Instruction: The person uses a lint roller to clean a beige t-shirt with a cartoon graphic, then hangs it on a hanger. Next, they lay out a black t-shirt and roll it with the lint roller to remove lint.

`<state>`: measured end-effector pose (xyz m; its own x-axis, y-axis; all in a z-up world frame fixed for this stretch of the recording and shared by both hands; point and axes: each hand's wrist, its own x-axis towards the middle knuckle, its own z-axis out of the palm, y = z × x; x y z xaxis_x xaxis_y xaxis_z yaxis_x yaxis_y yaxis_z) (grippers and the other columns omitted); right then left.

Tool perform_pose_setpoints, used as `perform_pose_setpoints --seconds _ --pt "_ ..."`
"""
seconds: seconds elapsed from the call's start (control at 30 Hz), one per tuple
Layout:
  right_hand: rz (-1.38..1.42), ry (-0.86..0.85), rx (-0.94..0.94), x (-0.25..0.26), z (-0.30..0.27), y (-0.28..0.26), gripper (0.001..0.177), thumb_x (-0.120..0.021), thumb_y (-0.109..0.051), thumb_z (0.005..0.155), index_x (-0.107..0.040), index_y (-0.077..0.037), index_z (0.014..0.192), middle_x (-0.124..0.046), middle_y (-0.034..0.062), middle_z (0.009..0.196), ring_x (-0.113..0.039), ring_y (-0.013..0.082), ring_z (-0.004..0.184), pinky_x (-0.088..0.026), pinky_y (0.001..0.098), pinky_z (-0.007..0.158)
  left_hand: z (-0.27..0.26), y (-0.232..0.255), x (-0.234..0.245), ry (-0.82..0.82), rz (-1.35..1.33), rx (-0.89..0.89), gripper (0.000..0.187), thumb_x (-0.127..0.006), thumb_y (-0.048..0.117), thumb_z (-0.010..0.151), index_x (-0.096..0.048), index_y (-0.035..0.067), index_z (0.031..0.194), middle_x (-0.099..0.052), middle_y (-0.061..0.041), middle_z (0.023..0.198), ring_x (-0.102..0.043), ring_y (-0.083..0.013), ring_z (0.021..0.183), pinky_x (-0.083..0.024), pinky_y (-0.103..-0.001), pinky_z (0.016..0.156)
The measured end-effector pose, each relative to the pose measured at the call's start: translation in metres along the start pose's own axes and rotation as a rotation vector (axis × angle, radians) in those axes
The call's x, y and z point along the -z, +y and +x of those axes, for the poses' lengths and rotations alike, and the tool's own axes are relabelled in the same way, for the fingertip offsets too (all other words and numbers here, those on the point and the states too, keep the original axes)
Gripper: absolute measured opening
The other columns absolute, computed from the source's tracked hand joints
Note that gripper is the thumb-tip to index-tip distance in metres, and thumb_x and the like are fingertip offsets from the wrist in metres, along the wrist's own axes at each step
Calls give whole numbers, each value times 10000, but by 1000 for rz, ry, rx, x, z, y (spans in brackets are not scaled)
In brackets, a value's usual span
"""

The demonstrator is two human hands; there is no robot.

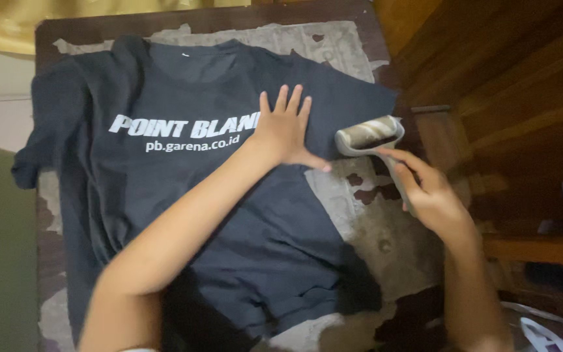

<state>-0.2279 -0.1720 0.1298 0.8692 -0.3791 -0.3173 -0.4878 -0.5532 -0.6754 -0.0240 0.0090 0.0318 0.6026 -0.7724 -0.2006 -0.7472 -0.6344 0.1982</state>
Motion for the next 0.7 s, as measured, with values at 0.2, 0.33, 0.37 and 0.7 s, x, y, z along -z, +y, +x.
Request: perform_pose_setpoints --seconds 0.2,0.33,0.37,0.7 --pt "104 -3 126 -9 7 -1 400 -486 -306 1039 -626 -199 1398 -545 -15 705 -492 95 544 -465 275 531 -16 -5 -19 257 -116 -87 1412 -584 966 622 -249 -22 1573 -139 -261 1656 -68 -430 1538 -49 -692 1158" --pt "102 16 165 -18 12 4 414 -459 -271 1055 -599 -208 1439 -487 -10 628 -483 85 541 -451 264 535 -13 -9 -30 359 -266 -53 1071 -480 837 882 -364 38 1585 -219 -199 1701 -123 -391 1589 -63 -666 1236" --pt "77 18 141 -17 12 5 418 -450 -267 1052 -596 -218 1441 -485 -10 607 -486 86 530 -451 265 531 -12 -10 -31 374 -259 -59 1035 -479 815 896 -380 43 1580 -231 -194 1696 -132 -385 1583 -70 -661 1234" --pt "74 -56 13 3 1 9 415 -494 -310 1029 -636 -231 1410 -444 -15 597 -421 90 499 -411 271 491 -13 -9 -38 467 -147 -79 1033 -561 768 868 -387 31 1571 -232 -238 1663 -169 -409 1551 -123 -660 1200"
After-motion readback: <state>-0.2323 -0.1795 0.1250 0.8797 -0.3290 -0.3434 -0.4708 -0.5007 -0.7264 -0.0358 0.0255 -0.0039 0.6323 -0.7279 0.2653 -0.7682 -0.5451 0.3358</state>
